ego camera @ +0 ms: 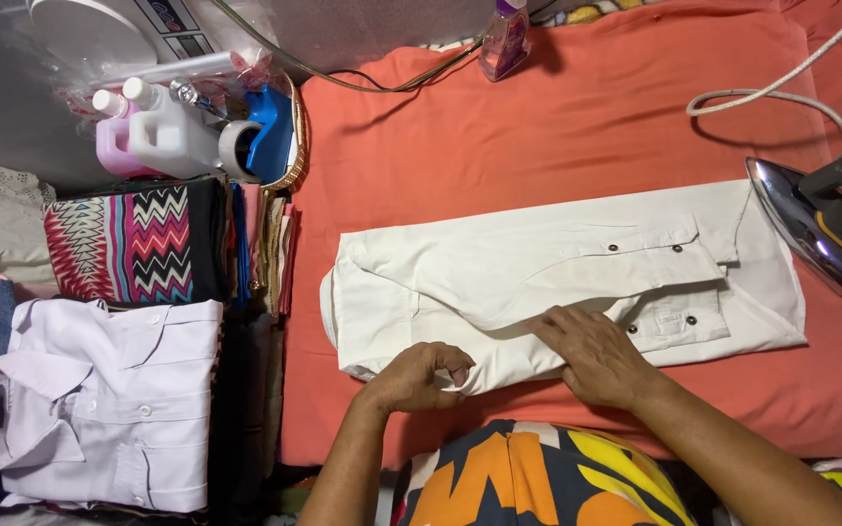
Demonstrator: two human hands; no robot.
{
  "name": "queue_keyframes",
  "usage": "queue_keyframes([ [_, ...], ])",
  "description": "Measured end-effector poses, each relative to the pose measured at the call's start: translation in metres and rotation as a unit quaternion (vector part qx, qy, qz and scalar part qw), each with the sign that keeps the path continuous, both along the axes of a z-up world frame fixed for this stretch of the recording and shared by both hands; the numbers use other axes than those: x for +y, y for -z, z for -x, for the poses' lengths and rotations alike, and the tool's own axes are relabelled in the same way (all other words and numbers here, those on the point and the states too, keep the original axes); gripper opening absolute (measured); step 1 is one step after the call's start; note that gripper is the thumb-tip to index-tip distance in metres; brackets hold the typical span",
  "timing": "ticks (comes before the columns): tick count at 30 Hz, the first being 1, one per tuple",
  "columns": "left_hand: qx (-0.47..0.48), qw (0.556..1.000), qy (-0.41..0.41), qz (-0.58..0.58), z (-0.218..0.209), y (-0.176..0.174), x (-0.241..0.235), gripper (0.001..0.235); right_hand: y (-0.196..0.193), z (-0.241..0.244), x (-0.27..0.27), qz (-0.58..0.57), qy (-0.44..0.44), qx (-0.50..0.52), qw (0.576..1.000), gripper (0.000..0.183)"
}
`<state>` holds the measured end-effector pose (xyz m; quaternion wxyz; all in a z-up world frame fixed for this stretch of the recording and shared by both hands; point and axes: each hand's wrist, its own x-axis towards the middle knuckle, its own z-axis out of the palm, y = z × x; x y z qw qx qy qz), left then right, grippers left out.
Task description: Ironing and folding a white short-sleeved button-up shirt on an ironing board.
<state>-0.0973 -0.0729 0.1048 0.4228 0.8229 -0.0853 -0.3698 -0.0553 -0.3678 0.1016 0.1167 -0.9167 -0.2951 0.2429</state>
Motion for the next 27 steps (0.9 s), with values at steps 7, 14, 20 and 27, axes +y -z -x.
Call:
queue_keyframes([
  [7, 0.111, 0.983, -0.044, -0.141, -0.012, -0.018, -0.014, 0.043, -0.018, 0.006, -0.007, 0.170, -0.093, 0.069, 0.979, 0.077],
  [14, 0.137, 0.947, -0.285, -0.058, -0.027, 0.053, -0.017, 0.055, -0.042, -0.004, -0.001, 0.144, -0.023, 0.301, 0.942, 0.053],
  [20, 0.137, 0.901, -0.410, 0.034, -0.031, 0.104, -0.018, 0.042, 0.005, 0.003, 0.034, -0.075, 0.003, 0.110, 0.991, 0.069],
  [27, 0.073, 0.875, -0.479, 0.002, -0.038, 0.074, -0.028, 0.038, 0.023, 0.008, 0.055, -0.076, -0.037, 0.007, 0.996, 0.035],
])
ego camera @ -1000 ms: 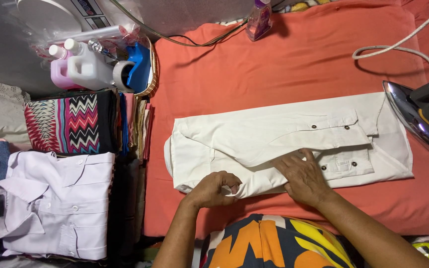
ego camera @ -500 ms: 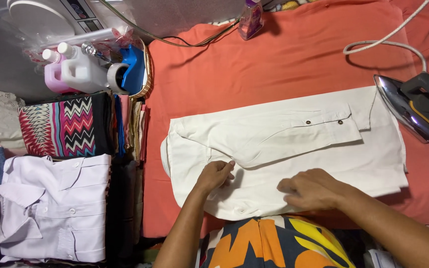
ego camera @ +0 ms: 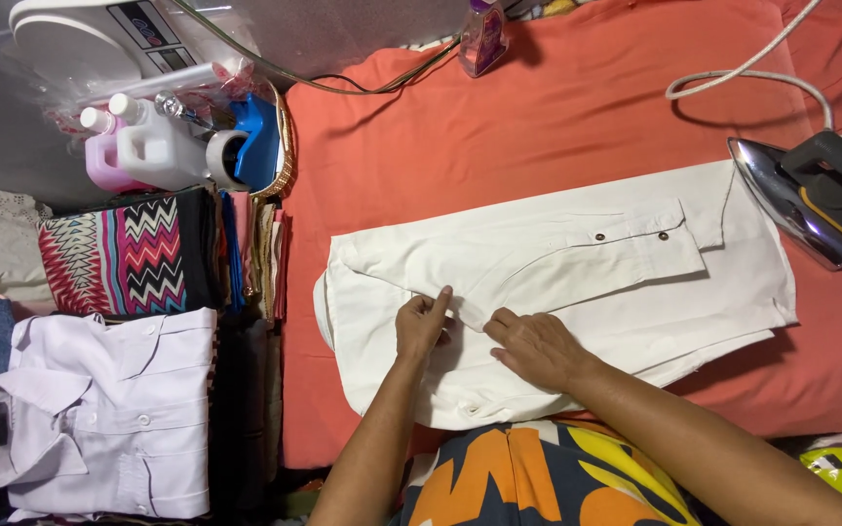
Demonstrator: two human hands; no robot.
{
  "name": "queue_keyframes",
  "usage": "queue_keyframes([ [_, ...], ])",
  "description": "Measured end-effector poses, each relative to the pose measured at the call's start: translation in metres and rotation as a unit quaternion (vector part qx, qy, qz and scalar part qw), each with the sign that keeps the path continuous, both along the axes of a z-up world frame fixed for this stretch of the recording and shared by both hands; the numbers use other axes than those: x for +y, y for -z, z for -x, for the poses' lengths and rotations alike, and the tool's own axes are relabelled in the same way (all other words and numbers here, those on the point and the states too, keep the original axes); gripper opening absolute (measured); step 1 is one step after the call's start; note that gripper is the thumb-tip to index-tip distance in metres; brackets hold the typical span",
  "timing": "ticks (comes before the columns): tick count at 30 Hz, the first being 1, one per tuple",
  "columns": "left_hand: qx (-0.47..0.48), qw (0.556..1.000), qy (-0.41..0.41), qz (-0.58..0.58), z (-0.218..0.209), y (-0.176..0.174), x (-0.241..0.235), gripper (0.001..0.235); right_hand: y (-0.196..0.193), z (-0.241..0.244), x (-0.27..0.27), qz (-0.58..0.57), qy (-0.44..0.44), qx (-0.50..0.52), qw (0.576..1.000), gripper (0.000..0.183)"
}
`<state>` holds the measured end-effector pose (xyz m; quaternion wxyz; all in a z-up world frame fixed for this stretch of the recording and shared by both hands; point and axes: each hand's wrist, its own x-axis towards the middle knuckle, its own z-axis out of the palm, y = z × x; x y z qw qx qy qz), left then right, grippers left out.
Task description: Ironing and folding a white short-sleeved button-up shirt on an ironing board.
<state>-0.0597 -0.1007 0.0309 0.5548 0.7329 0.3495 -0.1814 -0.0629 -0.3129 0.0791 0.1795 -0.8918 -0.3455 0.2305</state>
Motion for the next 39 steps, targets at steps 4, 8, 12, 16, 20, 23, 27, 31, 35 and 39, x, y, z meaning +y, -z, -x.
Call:
queue_keyframes([
  [4, -0.062, 0.996, -0.035, 0.053, 0.001, 0.043, 0.019, 0.035, 0.002, -0.003, 0.018, 0.001, 0.045, -0.030, 0.999, 0.037],
  [8, -0.077, 0.997, -0.005, -0.017, 0.005, 0.053, 0.027, 0.033, 0.045, -0.003, 0.018, -0.003, 0.030, -0.070, 0.997, 0.014],
  [12, -0.087, 0.962, 0.173, -0.192, 0.005, -0.028, 0.010, 0.034, 0.001, -0.013, -0.010, -0.016, 0.064, 0.047, 0.997, 0.033],
  [16, 0.037, 0.895, 0.432, -0.102, 0.015, -0.104, 0.009, 0.046, -0.040, -0.032, -0.077, 0.176, 0.017, 0.206, 0.962, 0.078],
  [20, 0.065, 0.809, 0.573, -0.112, 0.038, -0.094, 0.020, 0.089, -0.013, -0.026, -0.164, 0.200, -0.032, 0.117, 0.972, 0.098],
  [23, -0.019, 0.708, 0.659, -0.252, 0.052, -0.058, 0.031, 0.090, -0.017, -0.015, -0.181, 0.216, -0.021, 0.039, 0.975, 0.075],
  [27, -0.014, 0.789, 0.573, -0.221, 0.039, -0.088, 0.020, 0.080, -0.026, -0.028, -0.184, 0.247, 0.064, 0.049, 0.966, 0.050],
  [31, 0.056, 0.849, 0.499, -0.164, 0.024, -0.119, 0.013, 0.073, -0.011, -0.052, -0.193, 0.236, 0.165, 0.118, 0.950, 0.042],
  [35, 0.056, 0.830, 0.529, -0.167, 0.022, -0.112, 0.017, 0.078, -0.002, -0.070, -0.192, 0.205, 0.217, 0.097, 0.950, 0.037],
  [39, 0.020, 0.834, 0.523, -0.174, 0.018, -0.101, 0.013, 0.077, 0.001, -0.076, -0.194, 0.223, 0.234, 0.037, 0.946, 0.040],
])
